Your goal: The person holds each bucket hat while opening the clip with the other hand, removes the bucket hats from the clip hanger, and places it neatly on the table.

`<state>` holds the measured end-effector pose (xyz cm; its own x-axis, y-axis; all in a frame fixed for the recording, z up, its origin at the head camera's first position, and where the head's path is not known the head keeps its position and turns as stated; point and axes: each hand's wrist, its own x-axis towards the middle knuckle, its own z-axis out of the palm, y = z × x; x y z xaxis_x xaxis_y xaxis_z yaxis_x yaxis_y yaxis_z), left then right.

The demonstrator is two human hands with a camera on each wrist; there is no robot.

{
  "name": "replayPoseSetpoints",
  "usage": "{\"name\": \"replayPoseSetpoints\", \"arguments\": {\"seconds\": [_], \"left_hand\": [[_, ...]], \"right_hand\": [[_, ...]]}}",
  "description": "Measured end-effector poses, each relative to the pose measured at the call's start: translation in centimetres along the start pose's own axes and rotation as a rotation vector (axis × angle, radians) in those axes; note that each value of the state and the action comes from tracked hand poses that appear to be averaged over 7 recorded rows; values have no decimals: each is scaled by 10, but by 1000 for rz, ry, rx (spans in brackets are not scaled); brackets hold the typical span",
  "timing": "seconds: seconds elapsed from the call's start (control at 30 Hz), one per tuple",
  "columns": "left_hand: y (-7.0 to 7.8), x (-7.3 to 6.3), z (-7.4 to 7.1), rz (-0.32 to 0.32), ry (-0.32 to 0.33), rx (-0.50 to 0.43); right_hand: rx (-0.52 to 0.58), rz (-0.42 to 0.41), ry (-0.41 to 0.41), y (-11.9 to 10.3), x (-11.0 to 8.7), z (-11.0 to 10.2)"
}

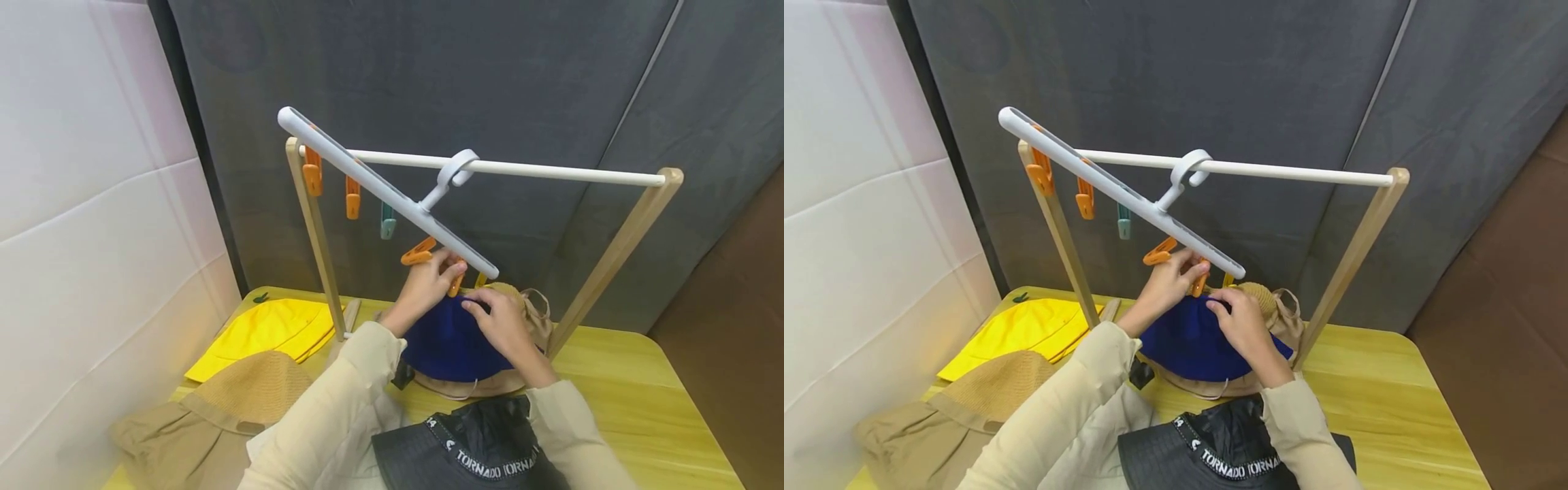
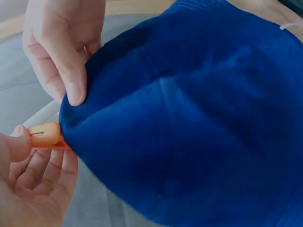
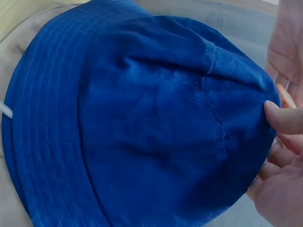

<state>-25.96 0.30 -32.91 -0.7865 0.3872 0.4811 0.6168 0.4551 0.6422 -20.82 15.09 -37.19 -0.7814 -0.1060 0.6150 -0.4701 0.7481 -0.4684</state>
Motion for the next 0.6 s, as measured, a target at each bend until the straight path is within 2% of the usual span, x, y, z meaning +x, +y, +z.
{"name": "replayPoseSetpoints", "arguments": {"seconds": [0.1,0.23,0.33,0.43,0.5,0.57,0.6], "left_hand": [[-1,0,0,0,-15,13],[-6,-1,1,16,-75,32],[-15,-4,-2,30,-140,67],[-28,-13,-14,13,-167,142],[-39,-20,-27,-17,-149,185],[-50,-28,-43,-39,-73,209],[-56,-32,-52,-44,-15,205]], "right_hand": [[3,-7,-31,0,-3,-3],[-18,-20,-49,-2,-6,-9],[-23,-29,-16,-5,-5,-19],[-13,-39,25,-7,-3,-32],[-8,-46,34,-8,-2,-42],[-34,-55,34,-9,-2,-55],[-50,-56,34,-9,-2,-61]]}}
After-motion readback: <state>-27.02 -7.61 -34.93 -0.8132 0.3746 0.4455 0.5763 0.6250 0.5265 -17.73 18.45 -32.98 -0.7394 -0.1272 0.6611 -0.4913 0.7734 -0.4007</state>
